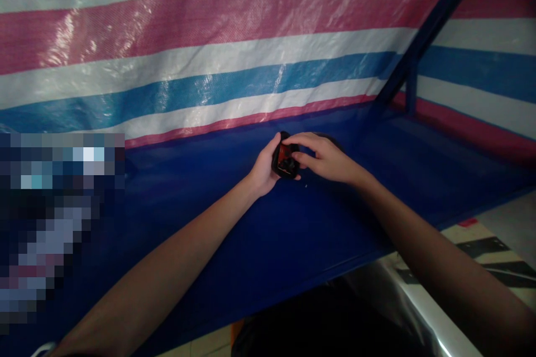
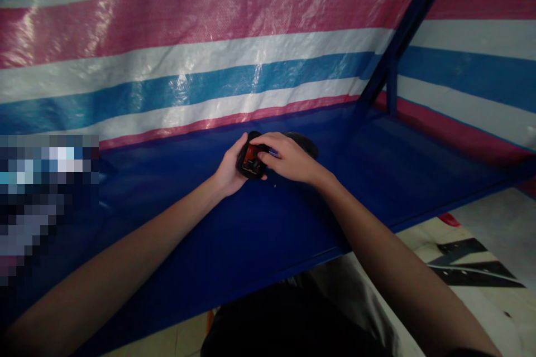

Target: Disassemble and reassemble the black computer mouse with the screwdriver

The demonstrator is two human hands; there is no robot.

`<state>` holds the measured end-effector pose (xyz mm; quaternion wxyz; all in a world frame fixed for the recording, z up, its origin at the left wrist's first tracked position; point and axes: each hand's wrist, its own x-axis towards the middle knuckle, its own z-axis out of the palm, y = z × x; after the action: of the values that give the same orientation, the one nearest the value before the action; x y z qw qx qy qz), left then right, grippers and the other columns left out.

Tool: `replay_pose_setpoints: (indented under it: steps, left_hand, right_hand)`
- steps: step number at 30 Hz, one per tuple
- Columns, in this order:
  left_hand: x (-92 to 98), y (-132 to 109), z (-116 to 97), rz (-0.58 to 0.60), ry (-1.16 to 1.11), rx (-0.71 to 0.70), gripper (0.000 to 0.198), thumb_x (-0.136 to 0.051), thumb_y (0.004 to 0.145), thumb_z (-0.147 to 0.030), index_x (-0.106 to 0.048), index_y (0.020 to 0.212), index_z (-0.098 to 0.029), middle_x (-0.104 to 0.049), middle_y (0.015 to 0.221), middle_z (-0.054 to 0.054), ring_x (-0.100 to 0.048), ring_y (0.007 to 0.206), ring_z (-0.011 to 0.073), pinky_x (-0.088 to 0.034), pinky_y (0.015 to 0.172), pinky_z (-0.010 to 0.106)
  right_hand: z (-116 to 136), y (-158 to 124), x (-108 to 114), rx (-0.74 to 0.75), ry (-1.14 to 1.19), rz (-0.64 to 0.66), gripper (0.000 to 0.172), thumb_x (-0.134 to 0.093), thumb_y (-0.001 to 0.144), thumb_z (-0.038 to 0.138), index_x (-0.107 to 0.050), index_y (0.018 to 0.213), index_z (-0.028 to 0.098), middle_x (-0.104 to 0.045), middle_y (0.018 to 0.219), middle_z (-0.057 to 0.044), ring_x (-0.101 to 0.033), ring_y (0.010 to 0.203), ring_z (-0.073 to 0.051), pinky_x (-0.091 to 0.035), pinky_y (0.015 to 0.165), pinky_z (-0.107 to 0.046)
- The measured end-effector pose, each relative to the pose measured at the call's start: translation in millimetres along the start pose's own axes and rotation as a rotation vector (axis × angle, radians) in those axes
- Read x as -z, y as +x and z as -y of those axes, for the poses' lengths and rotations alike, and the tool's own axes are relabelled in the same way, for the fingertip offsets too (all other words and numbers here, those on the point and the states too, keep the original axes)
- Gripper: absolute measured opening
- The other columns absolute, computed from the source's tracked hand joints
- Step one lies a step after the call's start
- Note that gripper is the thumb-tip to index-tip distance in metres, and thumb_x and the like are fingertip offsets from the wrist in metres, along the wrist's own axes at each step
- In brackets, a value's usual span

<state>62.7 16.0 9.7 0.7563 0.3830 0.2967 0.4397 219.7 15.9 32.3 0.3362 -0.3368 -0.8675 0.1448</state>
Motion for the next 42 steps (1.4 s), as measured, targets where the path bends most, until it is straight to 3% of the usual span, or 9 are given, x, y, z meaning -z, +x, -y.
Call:
replay_pose_setpoints:
  steps: [8, 14, 17, 21, 26, 30, 34, 38, 42]
  left_hand:
    - [-0.3, 1.2, 3.0, 0.021, -0.020, -0.036, 0.040, -0.045, 0.084, -0.054, -0.061, 0.091, -0.017, -0.063, 0.074, 0.005, -0.063, 0.066, 0.0165, -0.052, 0.051, 0.026]
    - [-1.4, 1.5, 3.7, -0.015, -0.036, -0.079, 0.032, -0.060, 0.077, -0.046, -0.059, 0.090, -0.017, -0.061, 0.074, 0.002, -0.061, 0.063, 0.0123, -0.049, 0.052, 0.021]
    - [-1.3, 0.3, 3.2, -0.023, -0.044, -0.093, 0.029, -0.064, 0.074, -0.038, -0.057, 0.093, -0.018, -0.061, 0.078, 0.001, -0.061, 0.064, 0.0130, -0.052, 0.058, 0.027]
    - [-1.4, -0.5, 2.8, -0.024, -0.063, -0.135, 0.025, -0.059, 0.078, -0.032, -0.056, 0.100, -0.021, -0.062, 0.086, 0.001, -0.061, 0.070, 0.0137, -0.055, 0.065, 0.033]
    - [-5.4, 0.0, 4.5, -0.053, 0.022, -0.138, 0.037, -0.055, 0.078, -0.026, -0.051, 0.114, -0.021, -0.064, 0.090, 0.005, -0.065, 0.066, 0.0179, -0.055, 0.059, 0.035]
    - [-2.5, 5.0, 8.2, -0.180, 0.220, -0.199, 0.045, -0.054, 0.074, -0.020, -0.048, 0.119, -0.019, -0.065, 0.082, 0.005, -0.063, 0.058, 0.0180, -0.053, 0.056, 0.034]
    - [10.9, 12.1, 8.1, -0.325, 0.645, -0.407, 0.039, -0.058, 0.069, -0.014, -0.057, 0.107, -0.018, -0.066, 0.085, 0.004, -0.063, 0.071, 0.0173, -0.051, 0.069, 0.033]
    - [21.2, 12.2, 2.4, -0.365, 1.043, -0.444, 0.031, -0.058, 0.072, -0.021, -0.061, 0.103, -0.020, -0.066, 0.076, 0.002, -0.062, 0.068, 0.0183, -0.049, 0.067, 0.033]
    - [21.3, 7.8, -4.3, -0.338, 1.278, -0.405, 0.027, -0.054, 0.076, -0.024, -0.063, 0.101, -0.022, -0.067, 0.074, 0.001, -0.063, 0.068, 0.0188, -0.048, 0.066, 0.032]
  right_hand:
    - [5.5, 1.3, 3.1, 0.025, 0.045, 0.086, 0.023, -0.066, 0.077, 0.034, -0.067, 0.096, 0.023, -0.064, 0.111, -0.007, -0.059, 0.102, -0.022, -0.046, 0.088, -0.038]
    - [4.2, 1.2, 0.4, 0.053, 0.005, 0.072, 0.016, -0.065, 0.079, 0.031, -0.067, 0.090, 0.020, -0.065, 0.107, -0.007, -0.060, 0.100, -0.020, -0.045, 0.087, -0.035]
    - [4.5, 2.4, 0.4, 0.046, 0.014, 0.037, 0.014, -0.062, 0.081, 0.029, -0.065, 0.090, 0.019, -0.068, 0.100, -0.005, -0.062, 0.092, -0.019, -0.046, 0.082, -0.033]
    - [4.0, 2.0, 1.9, -0.034, 0.055, -0.072, 0.015, -0.062, 0.081, 0.029, -0.063, 0.090, 0.018, -0.068, 0.102, -0.007, -0.062, 0.095, -0.021, -0.045, 0.084, -0.035]
    - [2.6, 1.3, 4.7, -0.170, 0.277, -0.147, 0.021, -0.057, 0.083, 0.039, -0.060, 0.086, 0.018, -0.065, 0.109, -0.007, -0.063, 0.086, -0.018, -0.050, 0.075, -0.034]
    - [0.7, 4.1, 8.5, -0.285, 0.490, -0.272, 0.025, -0.057, 0.083, 0.043, -0.060, 0.081, 0.018, -0.065, 0.092, -0.005, -0.062, 0.083, -0.015, -0.050, 0.074, -0.029]
    - [1.0, 6.9, 14.3, -0.456, 0.804, -0.350, 0.026, -0.060, 0.081, 0.044, -0.059, 0.082, 0.018, -0.064, 0.089, -0.005, -0.063, 0.071, -0.013, -0.052, 0.062, -0.026]
    - [0.3, 6.9, 18.1, -0.596, 0.979, -0.309, 0.024, -0.058, 0.082, 0.041, -0.060, 0.086, 0.018, -0.065, 0.097, -0.007, -0.062, 0.069, -0.013, -0.052, 0.055, -0.025]
    - [-1.3, 6.1, 16.3, -0.689, 1.007, -0.224, 0.020, -0.056, 0.084, 0.038, -0.059, 0.084, 0.018, -0.066, 0.093, -0.007, -0.061, 0.069, -0.014, -0.052, 0.053, -0.024]
